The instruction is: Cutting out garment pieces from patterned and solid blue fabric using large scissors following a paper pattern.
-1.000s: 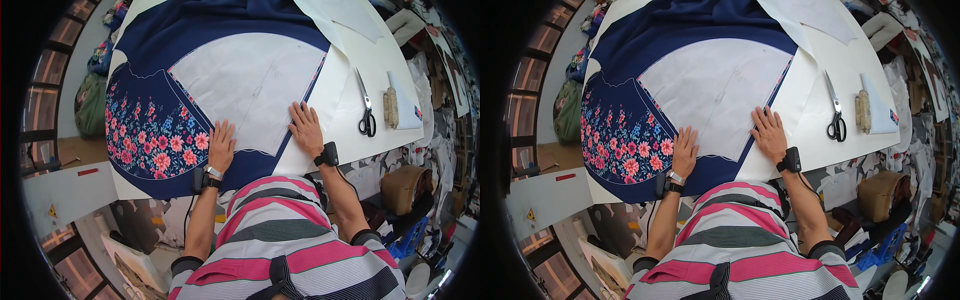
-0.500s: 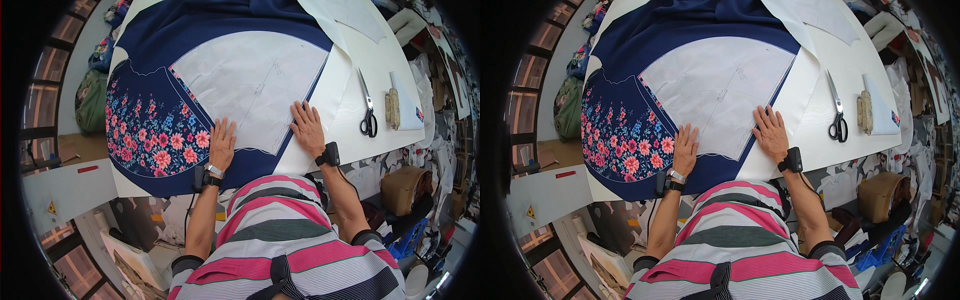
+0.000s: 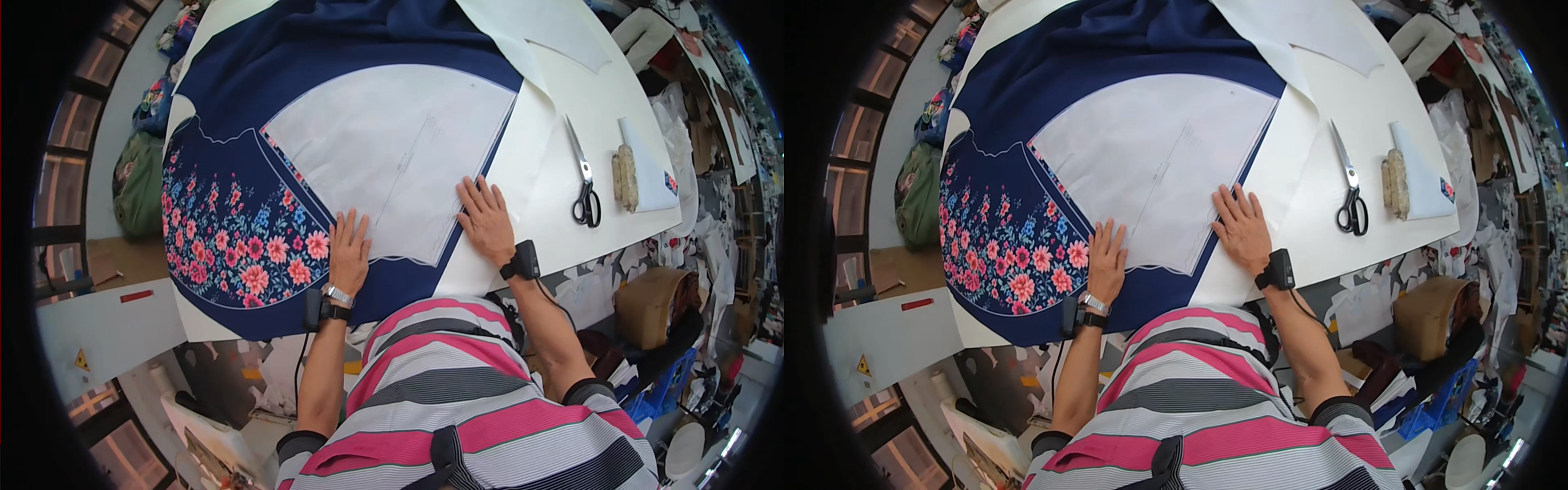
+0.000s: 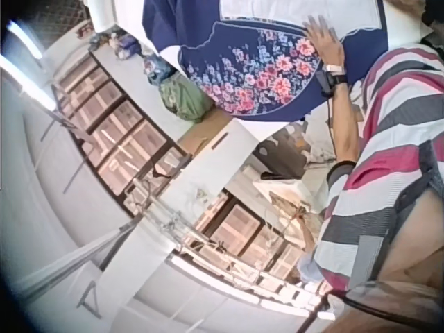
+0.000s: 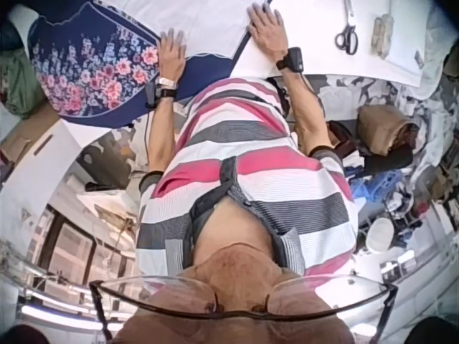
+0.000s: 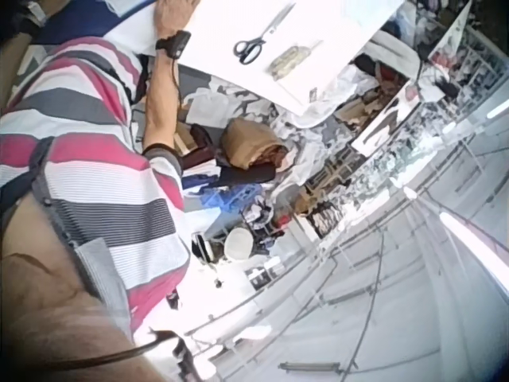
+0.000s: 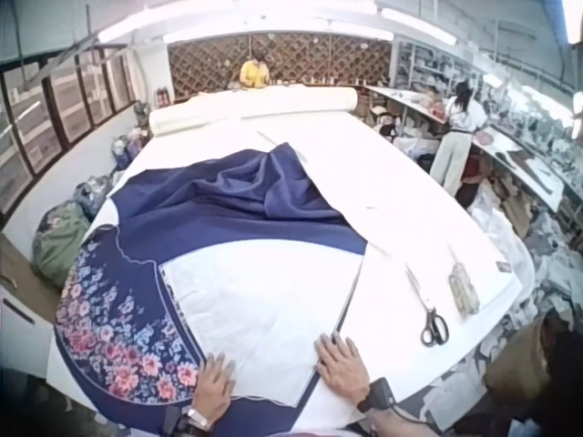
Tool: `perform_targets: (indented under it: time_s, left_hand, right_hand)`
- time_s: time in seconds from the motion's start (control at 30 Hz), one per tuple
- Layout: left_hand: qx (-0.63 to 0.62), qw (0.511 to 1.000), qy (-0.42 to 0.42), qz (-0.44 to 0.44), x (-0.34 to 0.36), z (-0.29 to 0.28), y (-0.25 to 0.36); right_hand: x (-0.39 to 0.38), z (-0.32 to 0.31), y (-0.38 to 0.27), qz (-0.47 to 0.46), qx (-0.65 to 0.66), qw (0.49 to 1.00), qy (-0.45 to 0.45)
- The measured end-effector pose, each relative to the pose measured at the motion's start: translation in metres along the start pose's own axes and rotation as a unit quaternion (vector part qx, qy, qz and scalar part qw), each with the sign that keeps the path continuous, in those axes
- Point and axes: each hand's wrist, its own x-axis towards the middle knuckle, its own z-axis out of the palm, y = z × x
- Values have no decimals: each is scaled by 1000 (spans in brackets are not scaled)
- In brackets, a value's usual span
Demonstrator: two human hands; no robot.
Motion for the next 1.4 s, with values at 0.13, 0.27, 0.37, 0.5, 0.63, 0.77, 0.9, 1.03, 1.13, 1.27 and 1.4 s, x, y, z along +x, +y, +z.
perform_targets:
  time_s: [0.13, 0.27, 0.37, 0.5, 0.63, 0.77, 0.9, 1.03, 1.13, 1.27, 1.4]
  left_hand:
    - [-2, 1000, 4, 1, 3, 2, -2]
    - [-2, 1000, 9, 6, 3, 3, -2]
    - [-3, 1000, -1, -3, 3, 2, -2]
    - [-7, 1000, 4, 1, 4, 1, 2]
    - [-6, 1000, 3, -2, 0, 5, -2]
    - [-8, 1000, -4, -8, -1, 3, -1]
    - [-10, 1000, 1, -3, 3, 1, -1]
    - [-8, 1000, 1, -10, 0, -2, 1]
    - [-3, 1000, 11, -5, 0, 2, -1]
    - [-11, 1000, 16, -3, 0, 5, -1]
    - [-17, 1000, 20, -1, 1, 5, -5]
  right_hand:
    - [3, -2, 0, 3, -5, 1000, -10]
    - [4, 1, 2, 2, -9, 1000, -6]
    - [4, 0, 2, 1, -4, 1000, -5]
    - [3, -4, 3, -4, -11, 1000, 5]
    - [3, -3, -1, -2, 2, 1000, -4]
    - [2, -2, -2, 0, -13, 1000, 2]
    - [3, -4, -2, 5, -4, 1000, -3]
    - [4, -5, -5, 7, 1, 1000, -15]
    - [3, -5, -3, 13, 2, 1000, -20]
    - [2, -10, -1, 14, 7, 1000, -22]
    - [5, -12, -4, 15, 5, 1000, -25]
